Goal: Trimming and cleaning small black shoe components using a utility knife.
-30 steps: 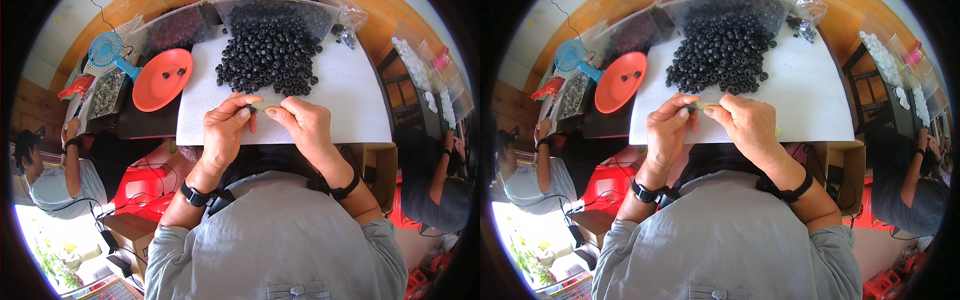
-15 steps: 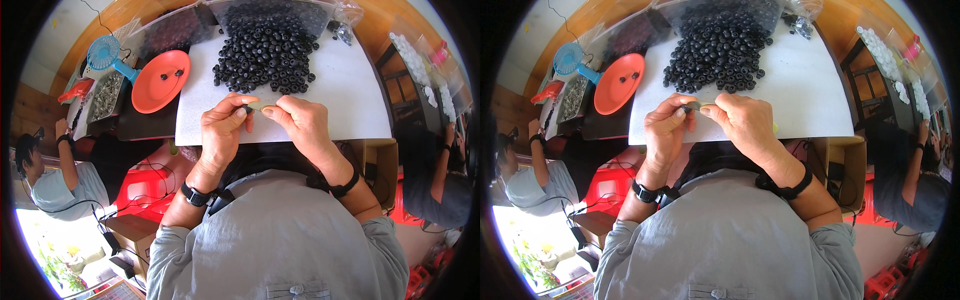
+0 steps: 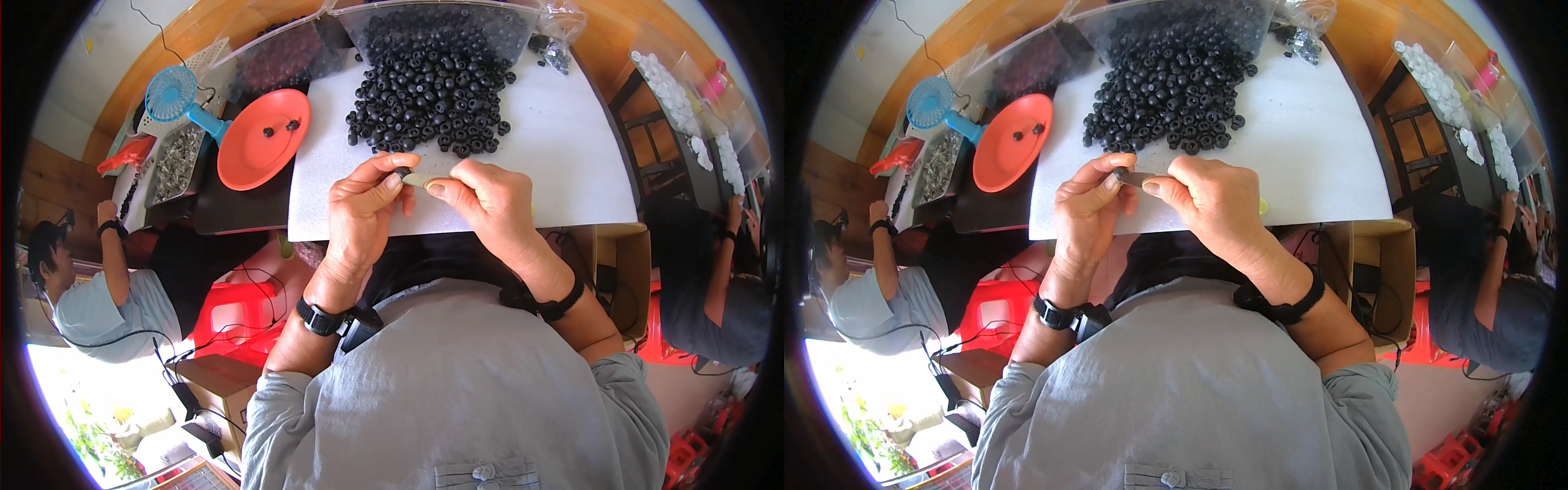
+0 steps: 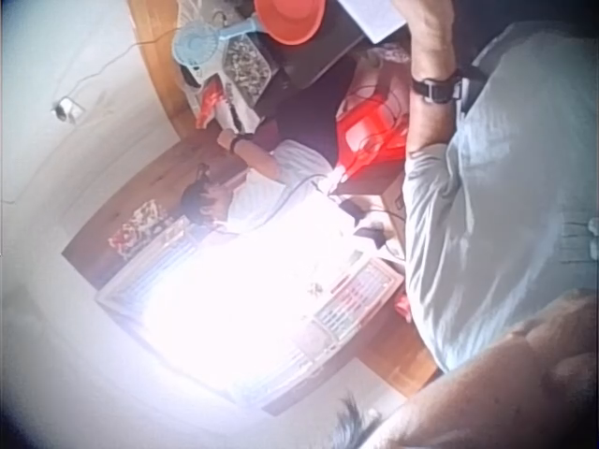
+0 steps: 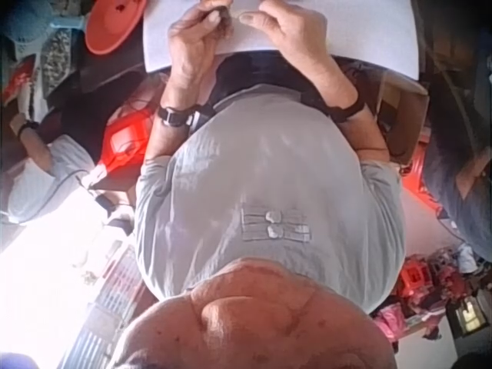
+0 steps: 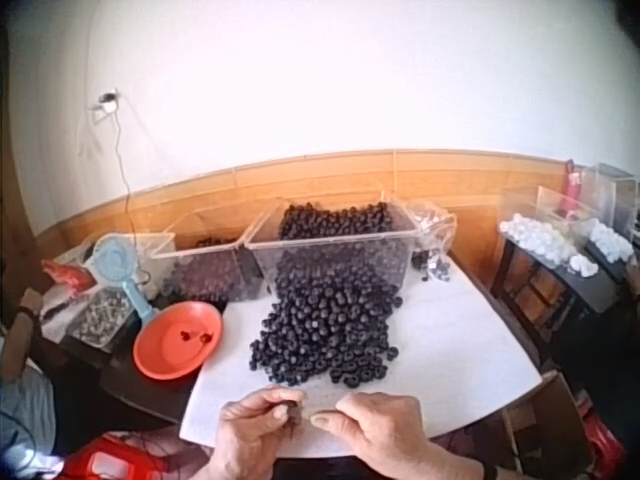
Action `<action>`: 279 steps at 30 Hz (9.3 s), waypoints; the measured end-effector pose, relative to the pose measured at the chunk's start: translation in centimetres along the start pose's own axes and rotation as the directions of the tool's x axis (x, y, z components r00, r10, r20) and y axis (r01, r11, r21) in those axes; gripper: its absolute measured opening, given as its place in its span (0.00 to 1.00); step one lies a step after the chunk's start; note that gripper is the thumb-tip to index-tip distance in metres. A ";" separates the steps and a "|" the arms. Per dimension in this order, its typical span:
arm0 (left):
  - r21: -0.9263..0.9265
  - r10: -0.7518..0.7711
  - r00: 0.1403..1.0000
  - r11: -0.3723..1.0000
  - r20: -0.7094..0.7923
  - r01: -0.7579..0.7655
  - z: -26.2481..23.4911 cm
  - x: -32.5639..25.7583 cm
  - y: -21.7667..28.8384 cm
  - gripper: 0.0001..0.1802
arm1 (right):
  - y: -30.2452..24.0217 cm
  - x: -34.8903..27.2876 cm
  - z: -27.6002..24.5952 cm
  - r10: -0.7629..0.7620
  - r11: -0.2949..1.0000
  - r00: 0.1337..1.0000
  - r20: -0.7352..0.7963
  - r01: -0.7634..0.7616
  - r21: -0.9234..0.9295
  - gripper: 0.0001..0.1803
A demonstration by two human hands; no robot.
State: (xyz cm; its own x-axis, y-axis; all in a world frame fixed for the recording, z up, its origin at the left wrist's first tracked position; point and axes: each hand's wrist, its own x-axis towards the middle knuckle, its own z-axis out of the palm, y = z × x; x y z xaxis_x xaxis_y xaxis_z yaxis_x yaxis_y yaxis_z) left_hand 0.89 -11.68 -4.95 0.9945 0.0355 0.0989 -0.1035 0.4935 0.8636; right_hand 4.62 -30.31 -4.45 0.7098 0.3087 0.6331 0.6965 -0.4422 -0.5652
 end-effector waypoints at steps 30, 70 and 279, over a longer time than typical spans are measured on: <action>0.846 0.302 0.791 -0.152 0.532 -0.511 -0.2 4.8 4.7 0.09 | 1.3 -1.3 -0.2 -0.272 0.938 0.955 -0.120 0.235 -0.254 0.18; 0.769 0.148 0.764 -0.269 0.628 -0.580 0.8 6.5 2.7 0.10 | 1.6 -1.9 -0.1 -0.330 0.916 0.936 -0.126 0.285 -0.281 0.16; -0.140 -0.087 0.994 0.986 0.060 0.095 -2.5 -0.2 1.6 0.13 | 0.5 1.8 2.3 -0.190 0.982 0.980 -0.067 0.188 -0.038 0.20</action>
State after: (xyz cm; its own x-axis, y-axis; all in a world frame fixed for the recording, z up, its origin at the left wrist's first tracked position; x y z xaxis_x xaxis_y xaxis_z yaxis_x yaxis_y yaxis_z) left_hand 0.61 -8.69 -4.82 0.9969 -0.0595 0.0524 -0.0052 0.6112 0.7915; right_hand 6.48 -28.05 -4.87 0.5561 0.3302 0.7627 0.8128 -0.4078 -0.4161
